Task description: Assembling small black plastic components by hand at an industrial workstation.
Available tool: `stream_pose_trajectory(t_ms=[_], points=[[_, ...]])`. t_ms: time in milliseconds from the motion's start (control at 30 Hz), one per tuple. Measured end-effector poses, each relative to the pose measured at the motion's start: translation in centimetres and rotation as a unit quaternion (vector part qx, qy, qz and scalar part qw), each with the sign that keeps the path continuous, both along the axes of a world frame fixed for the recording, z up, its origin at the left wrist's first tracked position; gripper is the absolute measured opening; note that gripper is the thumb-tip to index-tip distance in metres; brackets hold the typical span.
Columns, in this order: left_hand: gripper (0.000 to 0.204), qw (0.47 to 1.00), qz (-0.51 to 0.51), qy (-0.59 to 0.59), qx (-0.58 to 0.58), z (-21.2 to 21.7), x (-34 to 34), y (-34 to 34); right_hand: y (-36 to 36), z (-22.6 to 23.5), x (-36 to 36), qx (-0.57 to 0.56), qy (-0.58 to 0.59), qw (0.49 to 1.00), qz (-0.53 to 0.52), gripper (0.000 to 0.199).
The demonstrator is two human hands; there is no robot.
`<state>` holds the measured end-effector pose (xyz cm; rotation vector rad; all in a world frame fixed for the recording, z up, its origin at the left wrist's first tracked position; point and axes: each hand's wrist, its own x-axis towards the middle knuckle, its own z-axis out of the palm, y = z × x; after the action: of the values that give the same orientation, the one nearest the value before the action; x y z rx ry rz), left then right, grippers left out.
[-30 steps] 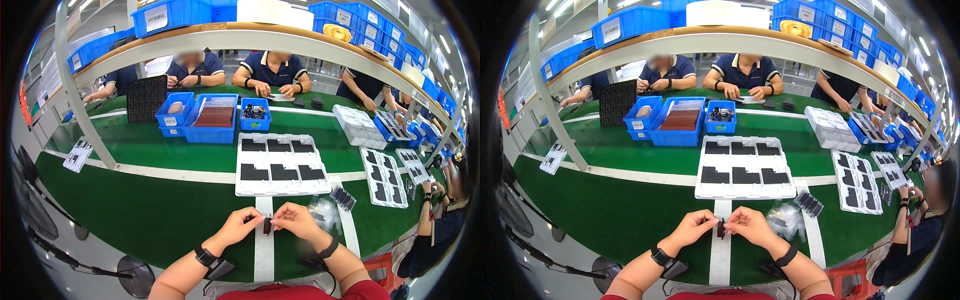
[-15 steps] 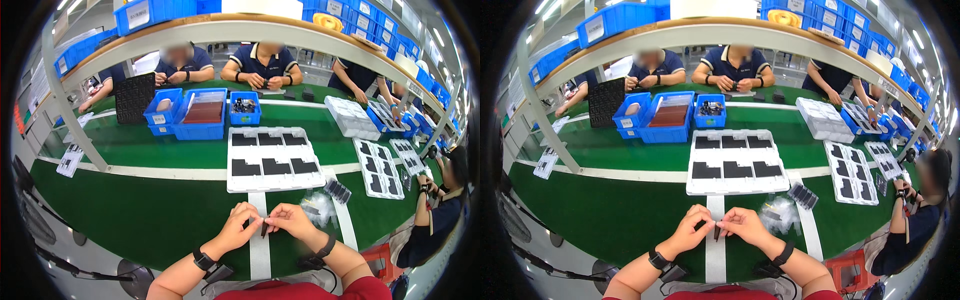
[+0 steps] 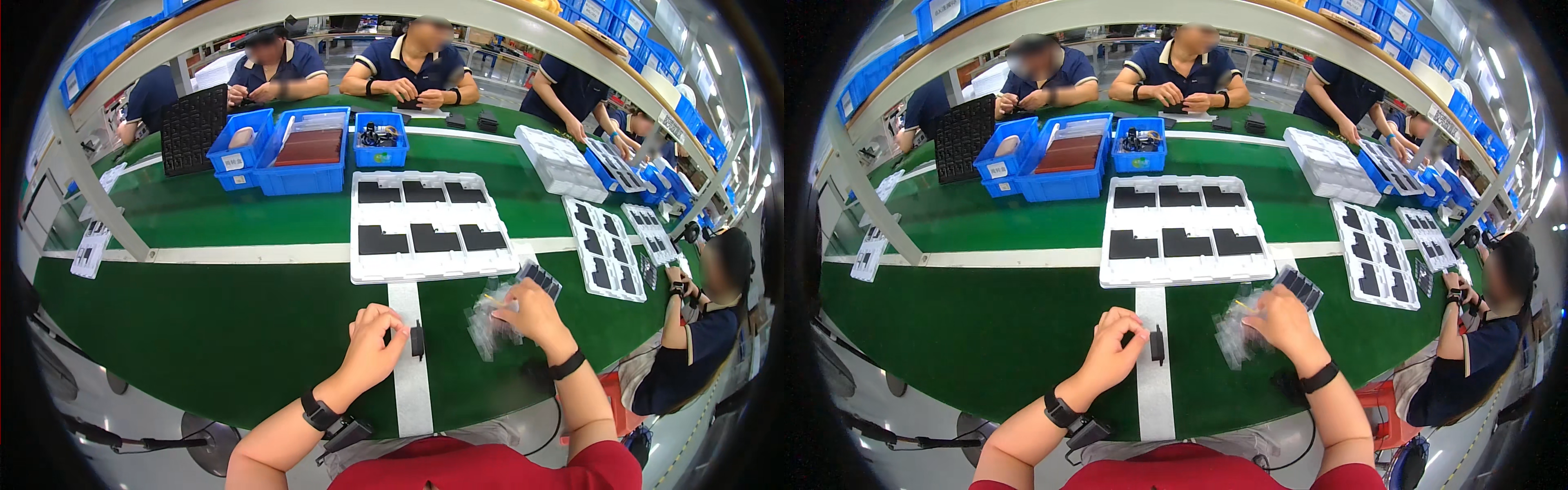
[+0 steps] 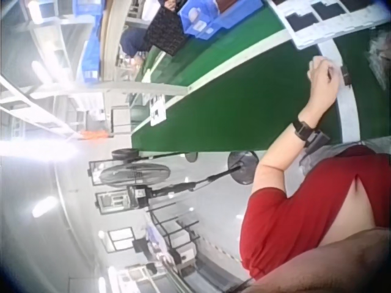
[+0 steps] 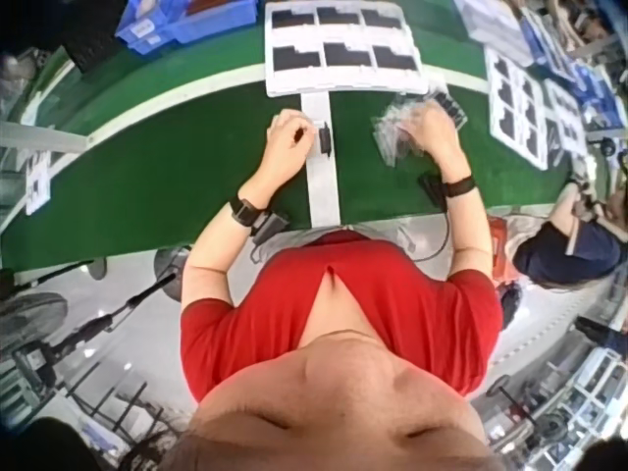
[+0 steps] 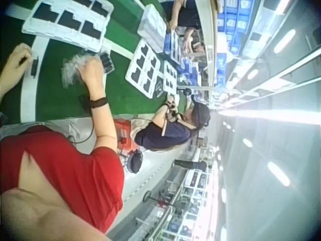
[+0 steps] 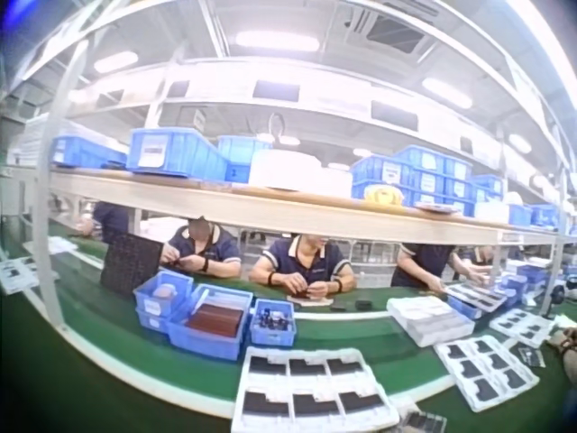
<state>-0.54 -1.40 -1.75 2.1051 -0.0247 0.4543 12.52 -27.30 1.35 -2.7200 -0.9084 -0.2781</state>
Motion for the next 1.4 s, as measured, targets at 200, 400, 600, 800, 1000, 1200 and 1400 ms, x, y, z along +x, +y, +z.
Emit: stream_pose_trajectory(t_ms=[200,400,600,800,1000,1200,1400], points=[[0.015,0.963,0.061,0.007,0.263,-0.9,-0.3,0.1,4.8,5.4,3.7,0.014,0.023,0.998,0.062,0.027],[0.026,0.960,0.053,-0.004,0.275,-0.9,-0.2,0.0,12.1,-0.4,15.4,-0.016,0.036,0.990,0.133,0.049],[0.025,0.968,0.045,0.023,0.245,-1.3,-0.3,0.4,15.8,-1.1,17.6,-0.156,0.165,0.973,0.040,0.068],[0.025,0.970,0.063,0.020,0.235,-1.0,0.0,1.2,13.9,0.2,20.2,-0.161,0.150,0.975,0.042,0.059],[0.026,0.971,0.054,0.019,0.233,-1.0,0.5,1.3,8.4,-1.6,28.8,-0.233,0.141,0.959,-0.078,0.062],[0.026,0.971,0.057,0.027,0.231,-1.1,0.7,1.7,10.4,-0.2,27.9,-0.177,0.229,0.952,-0.103,0.071],[0.027,0.974,0.055,0.014,0.219,-1.0,0.9,1.8,10.0,0.6,28.6,-0.213,0.153,0.961,-0.084,0.060]])
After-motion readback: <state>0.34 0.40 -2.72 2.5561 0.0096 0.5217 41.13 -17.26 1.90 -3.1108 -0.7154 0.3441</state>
